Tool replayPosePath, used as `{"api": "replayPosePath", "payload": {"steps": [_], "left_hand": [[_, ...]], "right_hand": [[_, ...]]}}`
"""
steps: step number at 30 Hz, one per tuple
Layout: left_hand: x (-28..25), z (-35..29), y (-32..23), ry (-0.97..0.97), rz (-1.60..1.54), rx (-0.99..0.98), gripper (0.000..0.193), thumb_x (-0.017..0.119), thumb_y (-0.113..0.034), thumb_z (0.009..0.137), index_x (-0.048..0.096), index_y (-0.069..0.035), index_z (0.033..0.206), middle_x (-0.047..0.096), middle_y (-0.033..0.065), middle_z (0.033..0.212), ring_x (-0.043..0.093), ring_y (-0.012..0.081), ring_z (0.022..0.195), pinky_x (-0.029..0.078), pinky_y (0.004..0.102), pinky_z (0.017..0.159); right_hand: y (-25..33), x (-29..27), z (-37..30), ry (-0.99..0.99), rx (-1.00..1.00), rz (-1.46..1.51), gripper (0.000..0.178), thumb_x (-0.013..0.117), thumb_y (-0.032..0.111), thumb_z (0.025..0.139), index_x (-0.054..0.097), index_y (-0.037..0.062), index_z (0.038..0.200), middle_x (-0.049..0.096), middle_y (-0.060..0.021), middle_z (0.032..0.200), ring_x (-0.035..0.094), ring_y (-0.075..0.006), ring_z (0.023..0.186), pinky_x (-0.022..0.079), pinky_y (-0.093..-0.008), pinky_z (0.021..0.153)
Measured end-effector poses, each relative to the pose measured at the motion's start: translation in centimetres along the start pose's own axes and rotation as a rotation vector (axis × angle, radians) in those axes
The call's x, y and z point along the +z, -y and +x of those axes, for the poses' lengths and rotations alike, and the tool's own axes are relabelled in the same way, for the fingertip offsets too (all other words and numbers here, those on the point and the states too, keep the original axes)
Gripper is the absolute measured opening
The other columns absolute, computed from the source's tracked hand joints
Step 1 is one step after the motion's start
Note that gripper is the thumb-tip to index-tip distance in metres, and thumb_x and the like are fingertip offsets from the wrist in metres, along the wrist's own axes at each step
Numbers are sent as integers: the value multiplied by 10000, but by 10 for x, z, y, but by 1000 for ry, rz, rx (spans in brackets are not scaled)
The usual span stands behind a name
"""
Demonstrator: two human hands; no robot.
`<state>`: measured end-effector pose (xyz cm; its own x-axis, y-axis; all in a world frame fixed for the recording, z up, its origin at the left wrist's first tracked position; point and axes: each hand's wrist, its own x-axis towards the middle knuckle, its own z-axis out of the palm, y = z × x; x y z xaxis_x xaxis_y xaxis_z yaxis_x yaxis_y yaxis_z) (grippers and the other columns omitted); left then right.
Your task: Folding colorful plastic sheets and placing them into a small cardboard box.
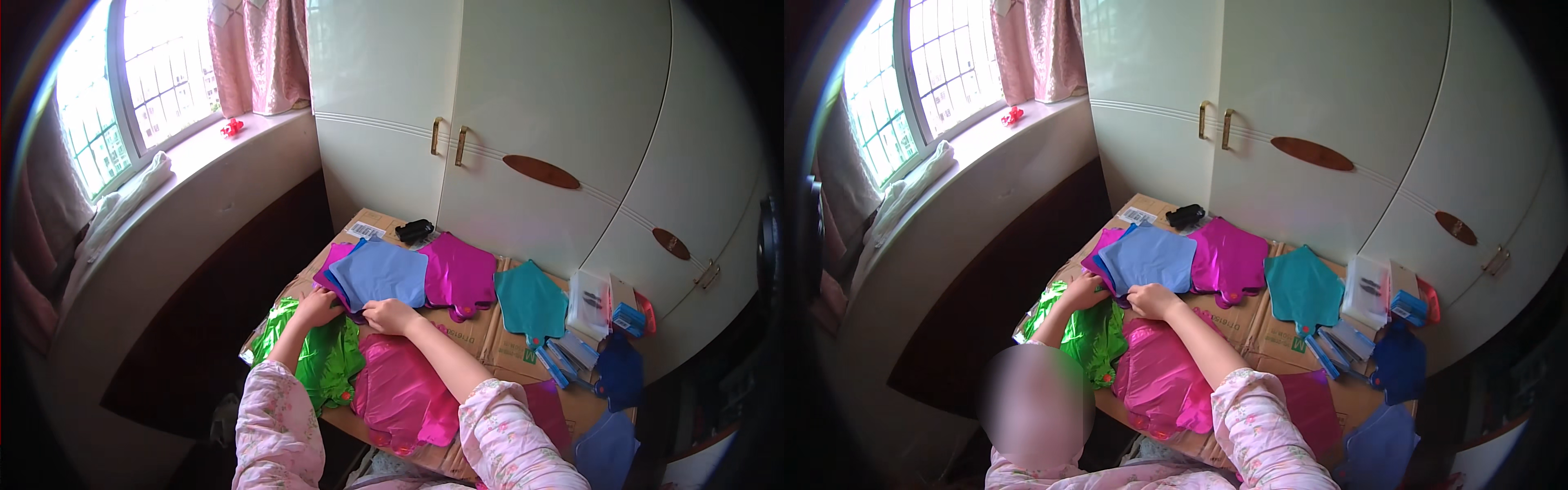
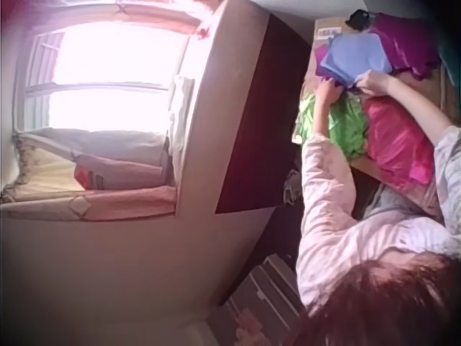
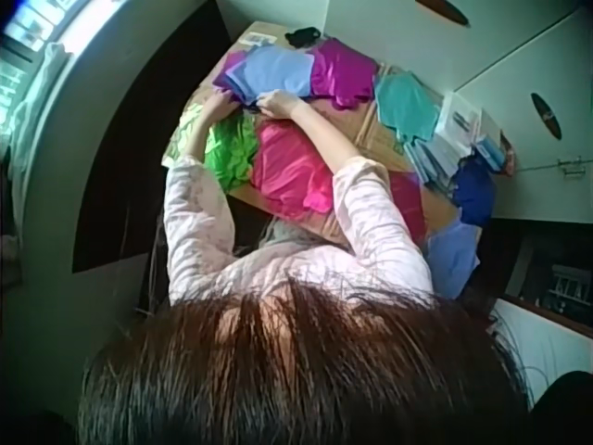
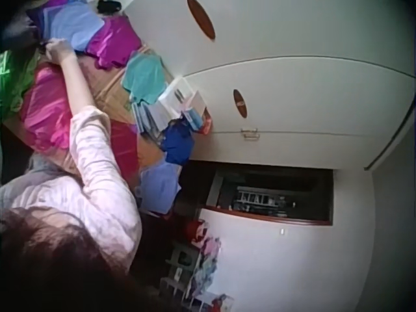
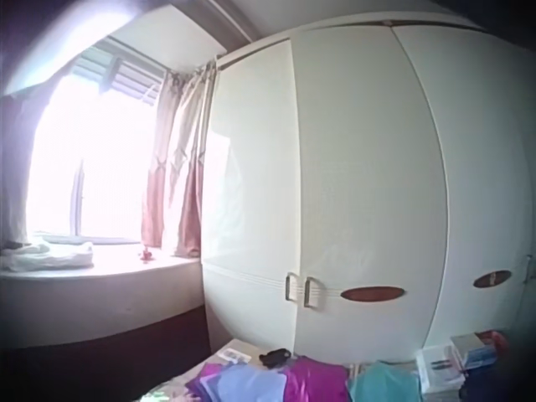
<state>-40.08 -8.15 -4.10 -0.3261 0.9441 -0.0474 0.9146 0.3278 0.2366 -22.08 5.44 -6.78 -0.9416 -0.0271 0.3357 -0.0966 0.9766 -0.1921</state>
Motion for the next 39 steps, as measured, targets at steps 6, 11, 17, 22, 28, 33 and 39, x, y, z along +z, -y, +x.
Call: {"api": "replayPosePath", "payload": {"steps": [6,11,17,22,28,33,39], "left_hand": [[-9,-19,-5,-320,-3,127,298,622,-294,757,638,-87,971,607,98,929,534,293,1013,417,439,863],[1,-26,-26,-297,-182,321,182,574,-162,784,651,-68,920,621,99,982,544,262,1014,440,375,840],[18,-3,-5,-121,-73,242,353,491,-320,853,601,-61,1066,547,120,1180,441,275,1170,311,446,990],[29,24,6,-129,81,-33,752,465,-598,804,392,-54,1318,330,203,1381,248,335,1316,169,489,1071],[36,28,6,-56,168,-62,975,464,-739,703,258,-82,1393,209,280,1410,166,399,1333,138,492,1077],[10,14,-22,17,162,-77,924,467,-736,703,264,-164,1400,193,295,1409,153,424,1329,134,499,1074],[12,11,-11,5,96,-98,919,498,-713,706,256,-165,1402,192,299,1407,155,422,1329,127,530,1065]], "right_hand": [[-2,8,3,-264,344,368,125,632,135,733,685,52,811,660,-99,809,632,-256,746,502,-315,669],[-10,14,2,-289,609,588,127,687,114,699,698,49,807,676,-90,752,645,-154,663,497,-271,637],[3,-2,7,-229,718,687,131,727,146,687,706,54,779,674,-52,686,606,-89,610,474,-234,593],[-18,9,2,-337,726,871,152,711,123,729,679,12,828,663,-37,721,573,-75,613,457,-225,579],[-48,-10,2,-642,901,1009,89,678,65,763,654,10,829,641,-16,736,550,-74,618,433,-219,563],[-68,-87,-3,-1163,865,860,101,662,110,791,621,30,746,601,1,665,500,-82,573,398,-266,518],[-39,-189,3,-1094,471,-96,63,597,108,794,597,49,815,621,-139,769,595,-328,716,468,-390,627]]}}
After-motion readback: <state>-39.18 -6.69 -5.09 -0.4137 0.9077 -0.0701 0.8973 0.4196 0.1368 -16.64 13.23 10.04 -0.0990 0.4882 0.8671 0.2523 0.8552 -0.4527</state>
